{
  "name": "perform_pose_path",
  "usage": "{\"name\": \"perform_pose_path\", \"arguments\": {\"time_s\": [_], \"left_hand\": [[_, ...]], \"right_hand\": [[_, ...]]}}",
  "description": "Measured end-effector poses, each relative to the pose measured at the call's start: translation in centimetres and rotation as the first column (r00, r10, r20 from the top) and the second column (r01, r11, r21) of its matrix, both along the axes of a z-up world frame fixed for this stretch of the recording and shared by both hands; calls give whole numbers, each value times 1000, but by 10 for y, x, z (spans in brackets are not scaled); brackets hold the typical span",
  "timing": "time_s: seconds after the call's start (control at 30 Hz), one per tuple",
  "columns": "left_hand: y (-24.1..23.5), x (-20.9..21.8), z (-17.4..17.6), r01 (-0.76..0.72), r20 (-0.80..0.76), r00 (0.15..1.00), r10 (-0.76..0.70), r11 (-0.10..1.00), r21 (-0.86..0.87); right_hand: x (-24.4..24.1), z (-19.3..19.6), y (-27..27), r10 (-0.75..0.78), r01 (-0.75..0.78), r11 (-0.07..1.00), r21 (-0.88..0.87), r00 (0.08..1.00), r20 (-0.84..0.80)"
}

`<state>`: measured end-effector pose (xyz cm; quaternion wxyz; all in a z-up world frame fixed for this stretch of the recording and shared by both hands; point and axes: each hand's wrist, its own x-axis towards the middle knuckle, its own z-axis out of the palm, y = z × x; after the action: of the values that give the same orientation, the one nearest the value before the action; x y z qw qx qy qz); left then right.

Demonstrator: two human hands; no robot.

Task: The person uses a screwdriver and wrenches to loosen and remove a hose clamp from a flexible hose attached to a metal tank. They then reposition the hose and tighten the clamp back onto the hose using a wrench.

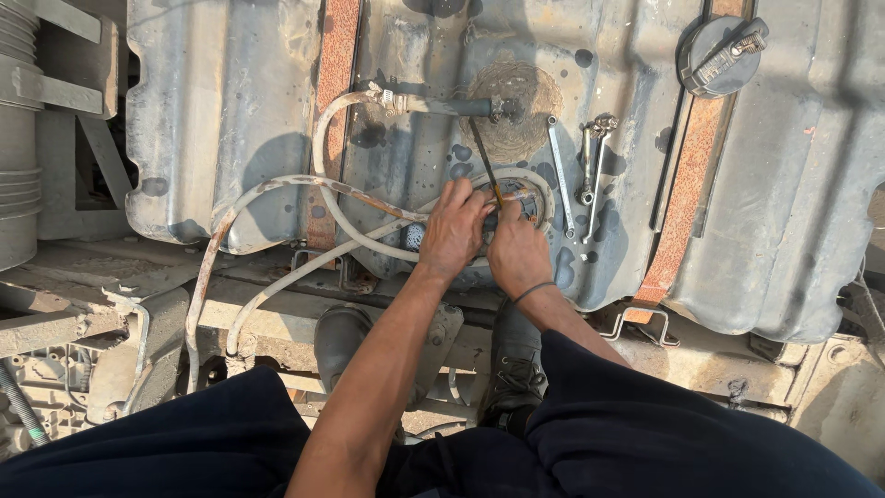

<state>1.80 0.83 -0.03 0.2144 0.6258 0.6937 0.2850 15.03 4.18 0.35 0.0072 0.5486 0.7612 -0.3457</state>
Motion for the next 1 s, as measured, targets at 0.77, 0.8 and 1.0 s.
{"name": "perform_pose_path", "arguments": {"time_s": [0.77, 0.8, 1.0], "left_hand": [[3, -5, -1, 10, 87, 996, -2, 996, -86], [2, -4, -2, 5, 94, 996, 3, 996, -89], [1, 7, -1, -88, 69, 993, 91, 995, -39]], "right_hand": [[10, 1, -16, -49, 50, 999, 22, 998, -35], [10, 2, -17, -45, 45, 999, 13, 999, -19], [11, 3, -20, -81, 83, 995, -50, 996, 43]]}}
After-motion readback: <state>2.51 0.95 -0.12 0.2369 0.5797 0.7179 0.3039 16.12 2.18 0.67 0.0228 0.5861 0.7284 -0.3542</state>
